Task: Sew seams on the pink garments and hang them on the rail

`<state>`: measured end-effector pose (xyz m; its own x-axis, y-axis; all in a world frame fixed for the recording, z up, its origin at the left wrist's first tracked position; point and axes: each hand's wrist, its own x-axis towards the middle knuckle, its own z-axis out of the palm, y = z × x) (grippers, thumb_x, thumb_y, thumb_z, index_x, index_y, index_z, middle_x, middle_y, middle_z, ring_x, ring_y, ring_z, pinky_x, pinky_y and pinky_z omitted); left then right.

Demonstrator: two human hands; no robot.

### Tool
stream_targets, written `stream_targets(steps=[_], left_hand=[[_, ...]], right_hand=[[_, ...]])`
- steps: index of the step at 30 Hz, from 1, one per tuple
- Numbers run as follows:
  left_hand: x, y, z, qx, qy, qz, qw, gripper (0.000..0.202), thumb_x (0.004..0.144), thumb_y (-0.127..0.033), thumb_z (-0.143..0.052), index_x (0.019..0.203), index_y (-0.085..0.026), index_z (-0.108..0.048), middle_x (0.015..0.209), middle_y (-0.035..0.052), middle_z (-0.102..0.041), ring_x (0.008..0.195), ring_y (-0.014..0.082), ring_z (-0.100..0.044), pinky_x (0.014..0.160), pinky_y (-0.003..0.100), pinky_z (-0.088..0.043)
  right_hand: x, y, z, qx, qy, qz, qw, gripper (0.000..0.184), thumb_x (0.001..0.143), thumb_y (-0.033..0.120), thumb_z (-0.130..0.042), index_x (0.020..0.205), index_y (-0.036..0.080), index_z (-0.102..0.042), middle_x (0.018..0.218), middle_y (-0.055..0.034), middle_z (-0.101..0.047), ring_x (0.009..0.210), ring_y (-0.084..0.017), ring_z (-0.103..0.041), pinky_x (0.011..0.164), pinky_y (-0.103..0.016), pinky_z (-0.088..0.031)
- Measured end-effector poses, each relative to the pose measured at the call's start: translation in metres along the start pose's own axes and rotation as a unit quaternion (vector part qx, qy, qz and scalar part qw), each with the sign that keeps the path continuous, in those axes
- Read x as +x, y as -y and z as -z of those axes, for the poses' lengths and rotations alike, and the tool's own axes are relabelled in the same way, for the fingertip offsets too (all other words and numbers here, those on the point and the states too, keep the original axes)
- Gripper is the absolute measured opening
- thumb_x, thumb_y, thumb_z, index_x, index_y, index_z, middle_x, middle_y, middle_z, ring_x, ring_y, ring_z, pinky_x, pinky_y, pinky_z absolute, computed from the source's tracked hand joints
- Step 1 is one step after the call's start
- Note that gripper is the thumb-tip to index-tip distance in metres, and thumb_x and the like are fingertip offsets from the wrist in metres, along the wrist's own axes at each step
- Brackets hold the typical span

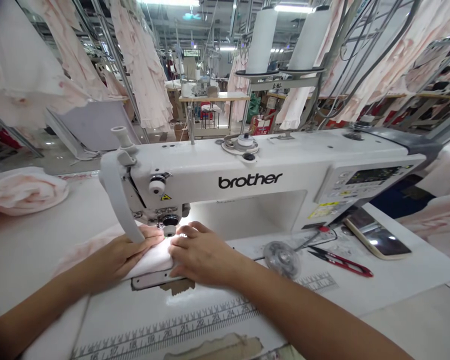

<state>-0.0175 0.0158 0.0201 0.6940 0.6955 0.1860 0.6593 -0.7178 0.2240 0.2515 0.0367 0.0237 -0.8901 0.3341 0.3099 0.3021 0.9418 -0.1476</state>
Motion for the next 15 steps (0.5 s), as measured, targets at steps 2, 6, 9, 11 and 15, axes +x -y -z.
stream_targets(steps=[2, 6, 9, 11, 15], left_hand=[[0.0001, 0.0002, 0.0004, -0.004, 0.006, -0.001, 1.0, 0.047, 0.098, -0.016, -0.039, 0.142, -0.028, -0.046, 0.137, 0.0053, -0.057, 0.126, 0.0208, -0.054, 0.111, 0.041, -0.043], [0.0008, 0.0016, 0.0008, -0.006, 0.004, -0.002, 1.0, 0.046, 0.098, -0.017, -0.039, 0.142, -0.027, -0.045, 0.135, 0.0056, -0.059, 0.125, 0.0211, -0.054, 0.111, 0.041, -0.043], [0.0025, 0.0003, 0.0024, -0.005, -0.006, -0.005, 1.0, 0.044, 0.098, -0.018, -0.039, 0.14, -0.026, -0.048, 0.132, 0.0057, -0.06, 0.122, 0.0209, -0.055, 0.106, 0.038, -0.047], [0.0036, -0.0004, 0.0036, -0.003, -0.007, -0.009, 1.0, 0.042, 0.098, -0.018, -0.038, 0.138, -0.025, -0.05, 0.13, 0.0057, -0.061, 0.119, 0.0207, -0.056, 0.102, 0.037, -0.049], [0.0057, 0.0064, 0.005, 0.016, 0.003, -0.021, 1.0, 0.039, 0.099, -0.018, -0.036, 0.134, -0.023, -0.052, 0.125, 0.0067, -0.063, 0.112, 0.0198, -0.058, 0.097, 0.035, -0.05]], right_hand=[[-0.0004, -0.0001, 0.0001, 0.006, -0.004, -0.006, 1.0, 0.029, 0.097, 0.041, -0.058, 0.114, 0.017, -0.057, 0.115, -0.0032, -0.065, 0.119, -0.024, -0.046, 0.104, -0.038, -0.03], [-0.0009, 0.0005, 0.0016, 0.007, -0.002, -0.019, 1.0, 0.03, 0.095, 0.04, -0.062, 0.114, 0.018, -0.057, 0.117, -0.0019, -0.065, 0.119, -0.022, -0.044, 0.105, -0.039, -0.029], [-0.001, 0.0006, 0.0035, 0.009, 0.006, -0.03, 1.0, 0.032, 0.094, 0.041, -0.063, 0.116, 0.018, -0.057, 0.117, -0.0015, -0.064, 0.12, -0.022, -0.043, 0.108, -0.038, -0.026], [-0.001, 0.0004, 0.0043, 0.012, 0.013, -0.033, 0.999, 0.033, 0.094, 0.04, -0.063, 0.118, 0.018, -0.057, 0.118, -0.0006, -0.064, 0.12, -0.022, -0.042, 0.109, -0.039, -0.023], [-0.002, -0.0018, 0.0031, 0.011, 0.024, -0.052, 0.998, 0.039, 0.094, 0.045, -0.061, 0.122, 0.018, -0.055, 0.12, -0.0034, -0.063, 0.119, -0.024, -0.042, 0.108, -0.039, -0.024]])
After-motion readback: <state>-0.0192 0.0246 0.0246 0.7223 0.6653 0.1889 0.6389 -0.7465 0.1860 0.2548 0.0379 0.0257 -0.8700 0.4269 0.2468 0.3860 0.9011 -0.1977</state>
